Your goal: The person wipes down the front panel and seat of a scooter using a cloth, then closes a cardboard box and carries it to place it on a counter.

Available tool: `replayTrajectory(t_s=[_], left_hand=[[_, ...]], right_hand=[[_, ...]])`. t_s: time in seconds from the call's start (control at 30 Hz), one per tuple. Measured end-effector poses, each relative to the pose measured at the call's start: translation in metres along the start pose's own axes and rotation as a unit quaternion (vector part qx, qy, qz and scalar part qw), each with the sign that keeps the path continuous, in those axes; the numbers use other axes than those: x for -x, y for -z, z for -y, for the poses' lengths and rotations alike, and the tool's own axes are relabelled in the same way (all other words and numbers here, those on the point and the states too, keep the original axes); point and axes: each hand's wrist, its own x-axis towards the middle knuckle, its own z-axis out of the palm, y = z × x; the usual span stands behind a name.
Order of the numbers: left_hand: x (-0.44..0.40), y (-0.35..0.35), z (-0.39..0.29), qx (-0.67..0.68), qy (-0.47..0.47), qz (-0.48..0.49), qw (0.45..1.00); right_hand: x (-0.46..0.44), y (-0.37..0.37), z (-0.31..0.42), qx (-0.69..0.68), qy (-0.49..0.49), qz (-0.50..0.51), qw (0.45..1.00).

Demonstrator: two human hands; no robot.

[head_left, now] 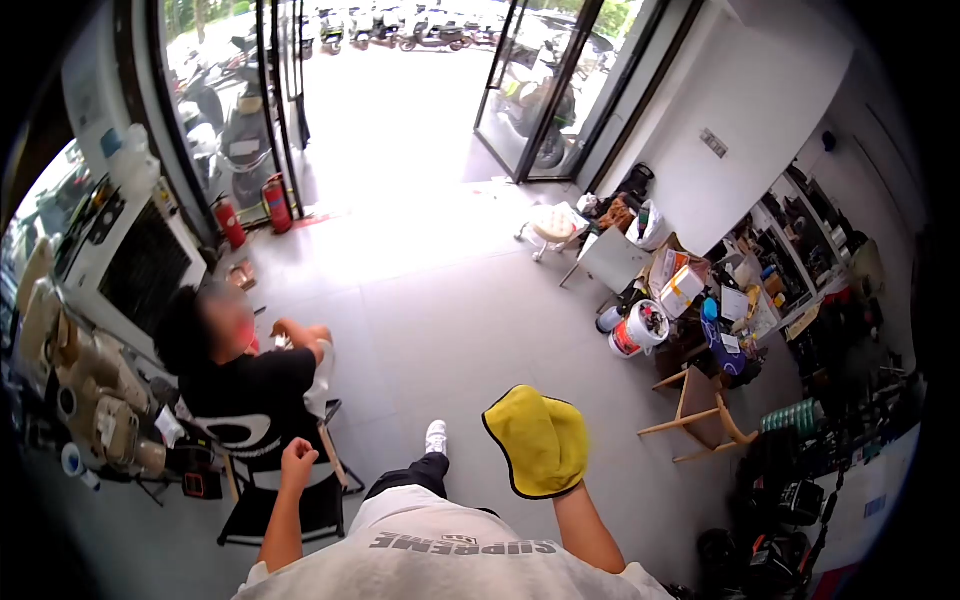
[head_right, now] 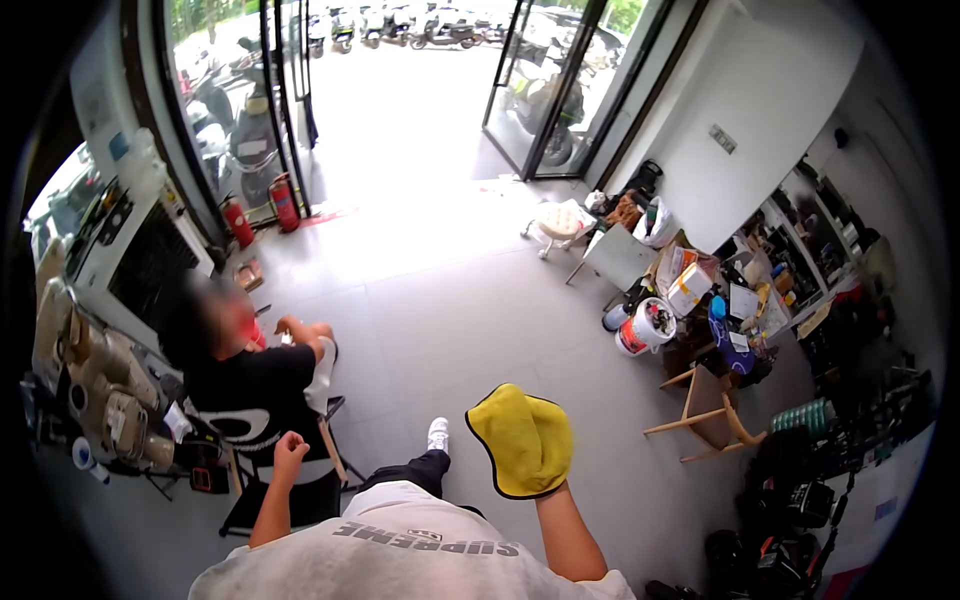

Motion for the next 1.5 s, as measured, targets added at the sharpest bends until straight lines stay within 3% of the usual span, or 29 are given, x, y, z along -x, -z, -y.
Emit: replayTrajectory(t_s=[0.07, 0.13, 0.2, 0.33, 0.47, 0.57, 0.67, 0.7, 0.73, 0.77, 0.8, 0.83, 0.87, 0.97, 1.1, 1.2, 1.3, 1.33, 1.37, 1.4, 1.43, 1.5], left_hand=[[-0.062, -0.06, 0.007, 0.012, 0.013, 0.026, 0.999], [-0.131, -0.126, -0.005, 0.006, 0.022, 0.086, 0.996], [-0.211, -0.199, -0.041, 0.002, 0.016, 0.119, 0.993], [-0.349, -0.32, -0.175, 0.006, -0.024, 0.174, 0.984], [-0.494, -0.377, -0.248, -0.027, -0.087, 0.161, 0.983], [-0.588, -0.379, -0.254, -0.052, -0.031, 0.076, 0.995], [-0.651, -0.333, -0.17, -0.123, 0.127, -0.03, 0.984], [-0.663, -0.314, -0.137, -0.157, 0.181, -0.062, 0.969], [-0.662, -0.297, -0.119, -0.115, 0.155, -0.07, 0.979], [-0.638, -0.283, -0.132, -0.122, 0.221, -0.086, 0.964], [-0.645, -0.252, -0.055, -0.188, 0.228, -0.117, 0.948], [-0.627, -0.243, -0.039, -0.181, 0.273, -0.172, 0.929], [-0.613, -0.224, -0.039, -0.043, 0.339, -0.111, 0.933], [-0.615, -0.225, -0.071, -0.055, 0.534, -0.164, 0.828], [-0.781, -0.265, -0.103, -0.046, 0.574, -0.151, 0.804], [-0.966, -0.302, -0.137, -0.071, 0.507, -0.134, 0.848], [-1.205, -0.36, -0.198, -0.146, 0.286, -0.117, 0.94], [-1.293, -0.39, -0.236, -0.157, 0.181, -0.1, 0.966], [-1.362, -0.425, -0.322, -0.105, 0.081, -0.052, 0.99], [-1.432, -0.457, -0.394, -0.148, 0.047, -0.027, 0.988], [-1.524, -0.483, -0.402, -0.053, -0.027, -0.001, 0.998], [-1.603, -0.535, -0.555, -0.023, -0.115, 0.049, 0.992]], right_hand=[[-0.072, 0.014, 0.016, -0.078, 0.034, 0.025, 0.996], [-0.135, 0.031, 0.024, 0.087, 0.082, 0.014, 0.993], [-0.2, 0.043, -0.006, -0.081, 0.041, -0.072, 0.993], [-0.311, 0.07, -0.046, -0.254, 0.005, -0.073, 0.964], [-0.436, 0.086, -0.115, -0.389, -0.053, -0.083, 0.916], [-0.549, 0.095, -0.167, -0.451, -0.076, -0.09, 0.885], [-0.663, 0.103, -0.18, -0.506, -0.097, -0.062, 0.855], [-0.701, 0.107, -0.176, -0.527, -0.106, -0.048, 0.842], [-0.712, 0.11, -0.16, -0.566, -0.101, -0.022, 0.818], [-0.748, 0.114, -0.185, -0.601, -0.116, -0.015, 0.791], [-0.787, 0.115, -0.186, -0.6, -0.121, -0.015, 0.791], [-0.831, 0.117, -0.177, -0.663, -0.141, -0.01, 0.735], [-0.875, 0.117, -0.17, -0.721, -0.157, -0.004, 0.675], [-0.999, 0.104, -0.174, -0.731, -0.123, -0.008, 0.671], [-1.152, 0.08, -0.205, -0.71, -0.102, 0.021, 0.696], [-1.257, 0.057, -0.227, -0.683, -0.1, 0.044, 0.722], [-1.362, 0.034, -0.241, -0.656, -0.115, 0.04, 0.744], [-1.396, 0.027, -0.24, -0.65, -0.128, 0.023, 0.749], [-1.43, 0.02, -0.238, -0.644, -0.14, 0.005, 0.752], [-1.46, 0.013, -0.237, -0.63, -0.159, -0.021, 0.759], [-1.495, 0.011, -0.212, -0.736, -0.209, 0.01, 0.644], [-1.553, -0.001, -0.22, -0.721, -0.184, -0.021, 0.668]])
